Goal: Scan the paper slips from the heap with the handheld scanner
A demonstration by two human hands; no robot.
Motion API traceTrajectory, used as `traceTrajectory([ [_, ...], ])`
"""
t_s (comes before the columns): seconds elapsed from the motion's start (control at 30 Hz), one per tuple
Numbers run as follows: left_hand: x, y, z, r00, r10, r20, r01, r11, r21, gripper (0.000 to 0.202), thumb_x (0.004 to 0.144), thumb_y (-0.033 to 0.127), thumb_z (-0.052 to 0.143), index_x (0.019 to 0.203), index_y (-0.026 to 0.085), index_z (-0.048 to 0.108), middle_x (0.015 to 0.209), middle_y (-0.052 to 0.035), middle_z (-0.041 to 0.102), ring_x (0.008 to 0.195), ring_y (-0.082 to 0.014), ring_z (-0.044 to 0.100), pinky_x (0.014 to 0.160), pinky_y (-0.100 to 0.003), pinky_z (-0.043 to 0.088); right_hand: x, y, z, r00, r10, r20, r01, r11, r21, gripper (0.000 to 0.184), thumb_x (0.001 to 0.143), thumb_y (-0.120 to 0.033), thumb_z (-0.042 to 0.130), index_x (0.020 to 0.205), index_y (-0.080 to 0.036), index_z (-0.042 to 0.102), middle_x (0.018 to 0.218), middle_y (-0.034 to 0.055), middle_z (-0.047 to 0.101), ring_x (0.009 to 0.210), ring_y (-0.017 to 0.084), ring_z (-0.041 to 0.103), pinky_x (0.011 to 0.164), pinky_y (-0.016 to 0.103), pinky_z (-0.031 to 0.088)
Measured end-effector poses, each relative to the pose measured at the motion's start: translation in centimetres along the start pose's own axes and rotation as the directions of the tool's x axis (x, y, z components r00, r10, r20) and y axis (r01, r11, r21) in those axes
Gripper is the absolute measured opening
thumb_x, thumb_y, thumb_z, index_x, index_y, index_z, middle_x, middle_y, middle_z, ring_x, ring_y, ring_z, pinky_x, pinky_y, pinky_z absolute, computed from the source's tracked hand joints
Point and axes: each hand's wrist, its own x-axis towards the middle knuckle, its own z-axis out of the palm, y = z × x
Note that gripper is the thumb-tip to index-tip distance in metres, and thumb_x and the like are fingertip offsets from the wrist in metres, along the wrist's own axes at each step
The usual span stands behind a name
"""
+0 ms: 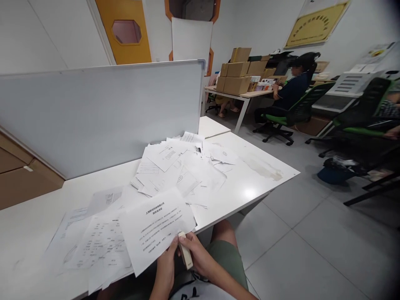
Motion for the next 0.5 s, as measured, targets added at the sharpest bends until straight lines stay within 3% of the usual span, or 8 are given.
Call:
traceTrajectory([
  [0.13,-0.5,0.9,0.0,0.97,-0.129,0.205,0.186,0.939,-0.289,0.049,0.071,0.038,0.074,0.114,0.017,0.064,0.097,-0.0106,0.067,0.084,-0.0238,0.063,0.086,-0.04,0.052,0.3,-0.3,0.0,0.999,-0.033,0.026,0.034,0.999,-0.037,0.043,0.066,-0.052,0.077,0.076,-0.012,0.064,0.061,0.0034,0.059,0.052,0.011,0.049,0.053,0.023,0.037],
  [0.23,-0.4,1.7,-0.6,0.976,-0.079,0.203,0.155,0.904,-0.397,0.044,0.081,0.033,0.061,0.124,0.022,0.059,0.117,-0.0127,0.063,0.102,-0.027,0.061,0.09,-0.042,0.051,1.1,-1.0,0.5,0.992,-0.082,0.099,0.092,0.99,-0.109,0.044,0.066,-0.053,0.075,0.073,-0.011,0.065,0.055,0.0032,0.057,0.049,0.011,0.047,0.051,0.023,0.036],
  [0.33,0.2,3.1,-2.1,0.986,0.047,0.163,0.003,0.956,-0.293,0.048,0.084,0.037,0.053,0.13,0.022,0.054,0.126,-0.0127,0.059,0.12,-0.0301,0.052,0.099,-0.046,0.047,2.5,-2.7,1.1,0.981,-0.095,0.167,0.125,0.976,-0.178,0.044,0.067,-0.054,0.073,0.074,-0.011,0.068,0.057,0.0033,0.059,0.052,0.012,0.048,0.053,0.024,0.038],
  [0.43,0.4,5.3,-4.5,0.984,0.175,0.036,-0.173,0.983,-0.066,0.052,0.083,0.051,0.053,0.129,0.028,0.055,0.121,-0.0075,0.062,0.125,-0.0291,0.047,0.102,-0.047,0.045,4.1,-4.8,2.0,0.951,-0.045,0.306,0.157,0.923,-0.35,0.037,0.068,-0.05,0.073,0.074,-0.013,0.07,0.059,0.0023,0.06,0.057,0.013,0.051,0.057,0.025,0.04],
  [0.5,-0.3,7.1,-5.9,0.972,0.23,-0.044,-0.23,0.973,0.02,0.051,0.08,0.053,0.058,0.127,0.032,0.056,0.117,-0.0046,0.064,0.128,-0.0281,0.045,0.104,-0.047,0.045,4.9,-5.9,2.7,0.919,0.008,0.395,0.175,0.887,-0.427,0.033,0.069,-0.047,0.073,0.073,-0.015,0.07,0.057,0.0009,0.059,0.058,0.013,0.052,0.058,0.025,0.04],
])
